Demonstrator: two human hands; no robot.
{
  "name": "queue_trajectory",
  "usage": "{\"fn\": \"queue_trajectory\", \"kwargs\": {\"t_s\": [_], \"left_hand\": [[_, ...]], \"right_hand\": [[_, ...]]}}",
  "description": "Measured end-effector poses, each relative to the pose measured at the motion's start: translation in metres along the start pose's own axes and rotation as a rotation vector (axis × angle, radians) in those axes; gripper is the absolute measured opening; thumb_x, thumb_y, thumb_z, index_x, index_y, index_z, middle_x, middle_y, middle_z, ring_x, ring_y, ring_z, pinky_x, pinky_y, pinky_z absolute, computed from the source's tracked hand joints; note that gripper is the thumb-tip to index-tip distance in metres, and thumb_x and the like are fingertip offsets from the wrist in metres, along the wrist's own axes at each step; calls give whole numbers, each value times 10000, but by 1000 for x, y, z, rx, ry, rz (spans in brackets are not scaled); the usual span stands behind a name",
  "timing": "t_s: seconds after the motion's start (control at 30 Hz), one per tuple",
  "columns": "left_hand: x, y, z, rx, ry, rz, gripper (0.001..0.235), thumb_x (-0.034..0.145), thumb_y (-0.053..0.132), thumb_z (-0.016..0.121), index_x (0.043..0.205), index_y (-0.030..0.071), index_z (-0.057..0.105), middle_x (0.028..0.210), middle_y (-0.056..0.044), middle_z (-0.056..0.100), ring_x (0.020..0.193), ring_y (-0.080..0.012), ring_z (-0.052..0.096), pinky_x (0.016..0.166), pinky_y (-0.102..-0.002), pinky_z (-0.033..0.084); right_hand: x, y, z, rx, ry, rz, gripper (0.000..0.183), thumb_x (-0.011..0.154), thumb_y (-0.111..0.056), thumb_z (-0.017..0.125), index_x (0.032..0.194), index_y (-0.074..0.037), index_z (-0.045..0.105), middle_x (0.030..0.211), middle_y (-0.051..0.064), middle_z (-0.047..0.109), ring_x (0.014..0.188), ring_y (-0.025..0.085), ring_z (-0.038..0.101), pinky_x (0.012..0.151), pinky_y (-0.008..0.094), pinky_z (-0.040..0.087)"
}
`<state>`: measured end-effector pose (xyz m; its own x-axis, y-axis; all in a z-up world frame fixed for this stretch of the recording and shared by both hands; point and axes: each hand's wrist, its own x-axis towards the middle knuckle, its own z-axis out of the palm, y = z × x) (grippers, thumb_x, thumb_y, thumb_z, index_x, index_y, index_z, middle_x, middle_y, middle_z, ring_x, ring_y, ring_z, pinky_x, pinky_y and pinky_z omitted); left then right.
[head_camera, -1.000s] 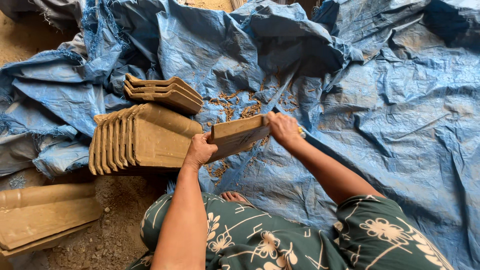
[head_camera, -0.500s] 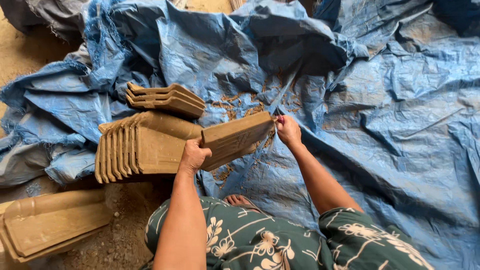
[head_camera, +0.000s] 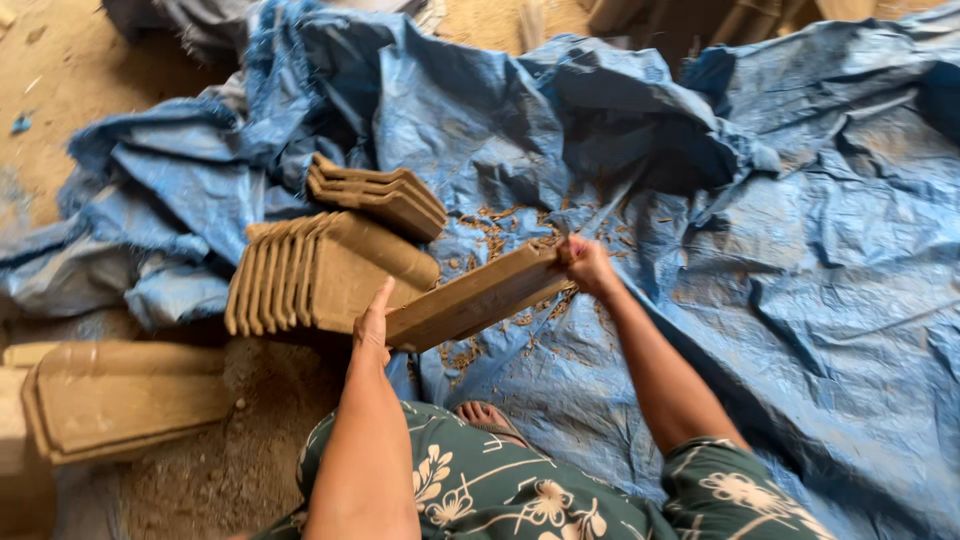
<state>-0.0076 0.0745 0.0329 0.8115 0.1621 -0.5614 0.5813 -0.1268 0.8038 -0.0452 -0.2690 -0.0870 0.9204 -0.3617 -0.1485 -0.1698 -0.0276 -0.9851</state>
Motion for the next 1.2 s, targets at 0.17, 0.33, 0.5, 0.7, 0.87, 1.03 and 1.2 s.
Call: {"fn": "queue_trajectory", "kwargs": {"t_s": [0.17, 0.33, 0.5, 0.7, 0.87, 1.03, 1.2], "left_hand": [[32, -19, 0, 33, -118, -230, 950, 657, 640, 710, 1382, 79, 462, 1402, -226, 399, 1244, -421, 436, 978, -673, 335], [25, -25, 45, 117, -419, 413, 471, 773, 371, 709, 1135, 72, 666, 1165, -184, 628, 1130, -305, 545, 969, -444, 433], [26, -27, 95, 206, -526, 535, 666, 574, 333, 918, 1162, 172, 648, 1212, -77, 621, 1145, -323, 570, 962, -430, 479], [38, -39, 113, 647, -300, 683, 428, 660, 307, 761, 1081, 328, 687, 1059, 81, 695, 1052, -209, 633, 957, -355, 514], [46, -37, 109, 627, -291, 630, 421, 654, 309, 735, 1056, 418, 677, 1010, 86, 700, 1012, -198, 646, 901, -373, 538], [22, -31, 101, 528, -339, 610, 433, 634, 361, 767, 1060, 355, 693, 1053, 43, 695, 1044, -234, 631, 928, -369, 520], [20, -31, 103, 573, -316, 630, 412, 661, 301, 751, 1067, 346, 698, 1056, 49, 696, 1041, -227, 637, 927, -354, 524]], "right_hand": [[-13, -115, 1, -729, 18, -494, 291, 616, -285, 792, 714, -172, 543, 706, 54, 591, 720, 308, 605, 641, 439, 453], [-51, -192, 62, -1168, -34, -684, 178, 687, -273, 709, 708, -172, 564, 661, 28, 597, 660, 298, 639, 630, 433, 532], [-47, -164, 84, -1326, -180, -734, 87, 691, -141, 653, 682, -194, 583, 686, -12, 593, 593, 257, 655, 571, 420, 566], [-19, -105, 70, -1303, -286, -749, 29, 703, -173, 589, 714, -200, 588, 709, 20, 614, 658, 282, 670, 614, 421, 560], [-31, -111, 68, -1245, 26, -712, 226, 746, -315, 710, 898, -208, 583, 724, 12, 649, 702, 261, 683, 651, 427, 548], [-61, -107, 47, -1097, 54, -399, 278, 877, -352, 644, 955, -126, 501, 837, 45, 536, 774, 268, 640, 650, 399, 541], [-91, -89, 58, -1356, 0, -458, 200, 981, -300, 407, 926, -112, 444, 785, 34, 499, 675, 292, 645, 543, 440, 534]]}}
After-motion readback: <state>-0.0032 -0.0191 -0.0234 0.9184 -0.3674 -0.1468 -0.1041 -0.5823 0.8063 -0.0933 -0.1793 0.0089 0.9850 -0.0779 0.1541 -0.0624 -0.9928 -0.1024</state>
